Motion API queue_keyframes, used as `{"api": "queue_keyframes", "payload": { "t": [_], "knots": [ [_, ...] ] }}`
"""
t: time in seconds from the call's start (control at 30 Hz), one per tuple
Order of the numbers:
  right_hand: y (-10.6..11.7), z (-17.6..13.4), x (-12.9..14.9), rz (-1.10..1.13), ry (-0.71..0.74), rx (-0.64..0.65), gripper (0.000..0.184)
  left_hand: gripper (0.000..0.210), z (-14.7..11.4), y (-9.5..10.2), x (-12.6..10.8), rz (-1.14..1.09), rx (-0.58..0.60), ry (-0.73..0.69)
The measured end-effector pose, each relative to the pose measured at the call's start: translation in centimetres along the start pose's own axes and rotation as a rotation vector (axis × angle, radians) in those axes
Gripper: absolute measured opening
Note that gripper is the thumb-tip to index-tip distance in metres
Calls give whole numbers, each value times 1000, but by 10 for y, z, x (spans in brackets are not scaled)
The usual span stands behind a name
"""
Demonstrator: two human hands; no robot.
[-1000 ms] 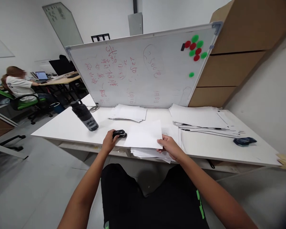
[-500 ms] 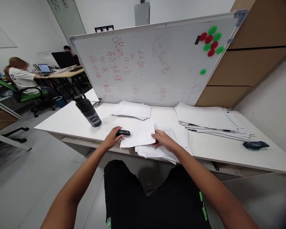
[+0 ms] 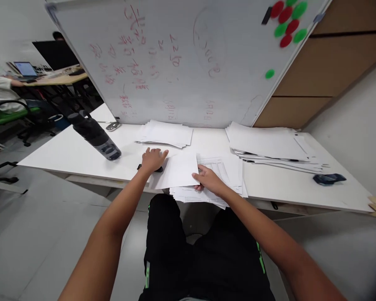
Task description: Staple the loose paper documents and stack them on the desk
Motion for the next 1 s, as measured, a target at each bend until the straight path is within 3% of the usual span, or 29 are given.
{"api": "queue_keyframes", "payload": {
  "t": [0.23,0.5,0.63,0.77,0.9,1.0],
  "knots": [
    [-1,1,-5,0,45,-2,47,62,-4,-4,-10,136,-39,-37],
    [-2,1,0,28,70,7,34,59,-6,8,-7,-35,-116,-59],
    [-2,2,3,27,67,-31,26,54,-13,36,-4,-243,-280,-54],
    [2,3,2,-55,41,-110,26,51,-35,65,11,-274,-467,-31],
    [5,1,9,-185,33,-197,24,49,-56,45,40,-226,-362,18],
    [0,-6,22,-422,-13,-262,25,51,-70,34,60,-180,-412,93]
  ]
}}
Point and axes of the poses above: each hand's wrist, its own z-axis towards the middle knuckle, its own y-axis out of the back of the hand, x = y × z, the point moved 10 cm from there along z, towards the middle knuckle, and after that the axes turned 11 degrees about -z, right-handed, at the moved point
